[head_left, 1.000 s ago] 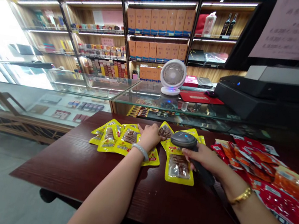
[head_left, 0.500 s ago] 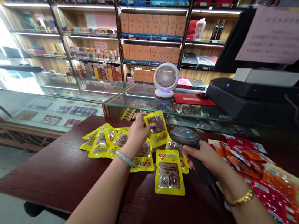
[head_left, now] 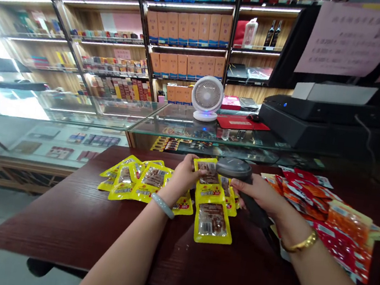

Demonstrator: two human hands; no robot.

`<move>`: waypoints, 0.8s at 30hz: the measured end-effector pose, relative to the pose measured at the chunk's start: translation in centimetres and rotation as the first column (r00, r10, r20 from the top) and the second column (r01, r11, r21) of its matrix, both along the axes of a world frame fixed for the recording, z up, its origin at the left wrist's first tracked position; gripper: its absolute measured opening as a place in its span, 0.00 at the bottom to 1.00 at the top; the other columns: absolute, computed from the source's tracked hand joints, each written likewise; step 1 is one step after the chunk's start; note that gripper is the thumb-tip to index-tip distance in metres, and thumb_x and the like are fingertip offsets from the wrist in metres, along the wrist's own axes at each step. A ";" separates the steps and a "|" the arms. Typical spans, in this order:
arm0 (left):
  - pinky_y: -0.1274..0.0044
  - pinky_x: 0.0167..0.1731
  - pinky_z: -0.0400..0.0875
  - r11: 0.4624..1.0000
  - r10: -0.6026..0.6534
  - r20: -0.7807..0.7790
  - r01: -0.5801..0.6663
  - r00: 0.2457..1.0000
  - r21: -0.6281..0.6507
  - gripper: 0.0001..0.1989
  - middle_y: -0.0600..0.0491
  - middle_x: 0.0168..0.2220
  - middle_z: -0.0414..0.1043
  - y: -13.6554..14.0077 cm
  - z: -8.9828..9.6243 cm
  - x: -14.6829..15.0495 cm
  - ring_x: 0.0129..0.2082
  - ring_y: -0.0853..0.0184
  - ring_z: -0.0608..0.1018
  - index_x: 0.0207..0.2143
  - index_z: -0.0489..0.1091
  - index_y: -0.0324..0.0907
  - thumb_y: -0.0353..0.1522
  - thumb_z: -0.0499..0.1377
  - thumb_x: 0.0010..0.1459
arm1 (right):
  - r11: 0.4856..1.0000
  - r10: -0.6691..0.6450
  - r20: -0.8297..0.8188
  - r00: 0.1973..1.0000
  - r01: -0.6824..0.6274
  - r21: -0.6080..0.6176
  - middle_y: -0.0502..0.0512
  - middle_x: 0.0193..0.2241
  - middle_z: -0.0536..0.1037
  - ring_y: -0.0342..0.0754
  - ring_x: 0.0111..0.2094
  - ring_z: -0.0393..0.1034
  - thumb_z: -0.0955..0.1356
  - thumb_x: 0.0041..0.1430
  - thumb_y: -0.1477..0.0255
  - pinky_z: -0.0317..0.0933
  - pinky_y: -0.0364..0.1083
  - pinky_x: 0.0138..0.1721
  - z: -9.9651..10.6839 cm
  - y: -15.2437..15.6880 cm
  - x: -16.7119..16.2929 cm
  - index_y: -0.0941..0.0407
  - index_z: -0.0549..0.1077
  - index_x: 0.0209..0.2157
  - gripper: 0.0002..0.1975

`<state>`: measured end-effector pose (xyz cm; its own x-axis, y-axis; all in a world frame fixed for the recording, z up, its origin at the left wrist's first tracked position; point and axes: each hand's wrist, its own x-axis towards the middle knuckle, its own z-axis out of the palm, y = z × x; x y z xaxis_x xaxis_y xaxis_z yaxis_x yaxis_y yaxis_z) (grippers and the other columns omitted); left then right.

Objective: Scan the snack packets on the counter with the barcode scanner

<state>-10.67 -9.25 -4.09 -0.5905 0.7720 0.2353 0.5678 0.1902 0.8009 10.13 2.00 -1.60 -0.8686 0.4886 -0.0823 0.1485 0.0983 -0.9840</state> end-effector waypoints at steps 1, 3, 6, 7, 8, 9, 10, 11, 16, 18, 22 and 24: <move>0.76 0.35 0.70 0.999 -0.021 -0.001 0.021 1.000 -0.025 0.27 0.51 0.36 0.76 0.1 -0.2 0.5 0.34 0.65 0.77 0.52 0.64 0.41 0.35 0.65 0.50 | 1.000 0.003 0.005 1.000 -0.003 -0.003 0.48 0.14 0.70 0.43 0.15 0.65 0.72 0.50 0.50 0.62 0.43 0.21 0.0 0.0 0.0 0.56 0.68 0.23 0.23; 0.74 0.41 0.70 0.993 -0.100 -0.050 0.096 0.994 -0.076 0.36 0.46 0.43 0.76 0.3 -0.6 1.2 0.42 0.61 0.77 0.59 0.60 0.40 0.35 0.66 0.49 | 1.000 0.004 0.009 1.000 -0.004 0.003 0.48 0.13 0.70 0.43 0.15 0.64 0.72 0.50 0.51 0.61 0.43 0.20 -0.2 -0.2 -0.2 0.56 0.68 0.23 0.23; 0.72 0.47 0.68 0.975 -0.184 -0.233 0.148 0.955 -0.163 0.42 0.44 0.51 0.73 -0.1 -0.4 1.2 0.48 0.59 0.75 0.66 0.52 0.42 0.35 0.65 0.51 | 0.999 0.029 0.031 0.999 -0.030 0.027 0.48 0.14 0.70 0.43 0.15 0.65 0.72 0.51 0.51 0.60 0.42 0.18 -0.7 -0.4 -0.5 0.55 0.67 0.23 0.22; 0.72 0.48 0.67 0.975 -0.166 -0.311 0.108 0.936 -0.193 0.40 0.44 0.51 0.73 -0.5 -0.1 0.8 0.49 0.59 0.75 0.65 0.54 0.43 0.36 0.64 0.52 | 0.999 0.034 0.045 0.998 -0.035 0.036 0.48 0.14 0.71 0.44 0.15 0.66 0.72 0.51 0.51 0.60 0.43 0.18 -0.8 -0.5 -0.6 0.55 0.68 0.24 0.22; 0.71 0.50 0.66 0.973 -0.128 -0.392 0.040 0.911 -0.227 0.36 0.44 0.51 0.73 -1.0 0.4 0.2 0.50 0.58 0.74 0.63 0.58 0.43 0.37 0.64 0.53 | 0.998 0.035 0.059 0.998 -0.037 0.044 0.48 0.15 0.71 0.44 0.16 0.66 0.72 0.50 0.51 0.61 0.43 0.19 -1.0 -0.6 -0.7 0.55 0.68 0.25 0.22; 0.70 0.50 0.66 0.963 -0.081 -0.469 -0.051 0.879 -0.264 0.32 0.43 0.51 0.73 -1.6 0.9 -0.6 0.50 0.57 0.74 0.60 0.63 0.43 0.39 0.63 0.53 | 0.998 0.035 0.072 0.997 -0.038 0.049 0.48 0.15 0.71 0.45 0.16 0.67 0.73 0.50 0.51 0.61 0.43 0.19 -1.2 -0.7 -0.8 0.55 0.69 0.26 0.21; 0.69 0.51 0.65 0.941 -0.036 -0.535 -0.152 0.844 -0.304 0.28 0.42 0.50 0.74 -2.2 1.4 -1.5 0.51 0.55 0.74 0.56 0.68 0.42 0.41 0.63 0.53 | 0.998 0.038 0.079 0.996 -0.042 0.052 0.48 0.15 0.71 0.45 0.16 0.67 0.73 0.50 0.51 0.62 0.44 0.20 -1.3 -0.8 -0.9 0.55 0.69 0.26 0.21; 0.67 0.51 0.66 0.902 -0.009 -0.581 -0.245 0.814 -0.357 0.25 0.41 0.48 0.74 -2.8 1.8 -2.4 0.51 0.52 0.73 0.51 0.71 0.41 0.42 0.63 0.53 | 0.997 0.045 0.082 0.996 -0.049 0.051 0.48 0.16 0.71 0.45 0.17 0.67 0.73 0.50 0.51 0.63 0.44 0.20 -1.4 -0.9 -1.0 0.55 0.70 0.27 0.21; 0.66 0.48 0.67 0.766 -0.041 -0.602 -0.362 0.797 -0.531 0.18 0.41 0.44 0.75 -4.3 2.0 -5.1 0.50 0.49 0.73 0.38 0.78 0.43 0.40 0.66 0.45 | 0.998 0.057 0.095 0.994 -0.060 0.033 0.48 0.17 0.70 0.44 0.17 0.65 0.73 0.49 0.53 0.62 0.44 0.20 -1.7 -1.2 -1.3 0.56 0.69 0.26 0.21; 0.66 0.48 0.67 0.775 -0.048 -0.600 -0.348 0.799 -0.527 0.15 0.41 0.43 0.76 -4.2 1.5 -5.3 0.49 0.50 0.74 0.35 0.78 0.43 0.38 0.66 0.44 | 0.997 0.063 0.098 0.993 -0.066 0.029 0.48 0.17 0.69 0.44 0.17 0.65 0.73 0.49 0.53 0.61 0.43 0.19 -1.8 -1.2 -1.3 0.56 0.68 0.25 0.21; 0.65 0.46 0.67 0.795 -0.030 -0.556 -0.318 0.830 -0.516 0.09 0.42 0.38 0.78 -3.5 1.1 -5.2 0.44 0.52 0.76 0.31 0.76 0.42 0.37 0.63 0.47 | 0.995 0.092 0.094 0.991 -0.096 0.040 0.47 0.16 0.69 0.43 0.17 0.65 0.73 0.50 0.53 0.61 0.43 0.20 -1.8 -1.2 -1.2 0.56 0.69 0.25 0.21; 0.69 0.41 0.68 0.840 0.034 -0.475 -0.283 0.879 -0.464 0.09 0.46 0.33 0.78 -3.3 1.3 -5.3 0.37 0.58 0.78 0.33 0.74 0.43 0.37 0.61 0.50 | 0.995 0.089 0.088 0.992 -0.093 0.041 0.47 0.16 0.69 0.43 0.17 0.65 0.73 0.50 0.53 0.62 0.43 0.20 -1.7 -1.2 -1.2 0.56 0.69 0.25 0.20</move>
<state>-16.00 -12.59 -2.79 -0.6473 0.7558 0.0983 0.7524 0.6130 0.2413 8.94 0.83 -3.28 -0.9005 0.4124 -0.1380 0.2203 0.1590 -0.9624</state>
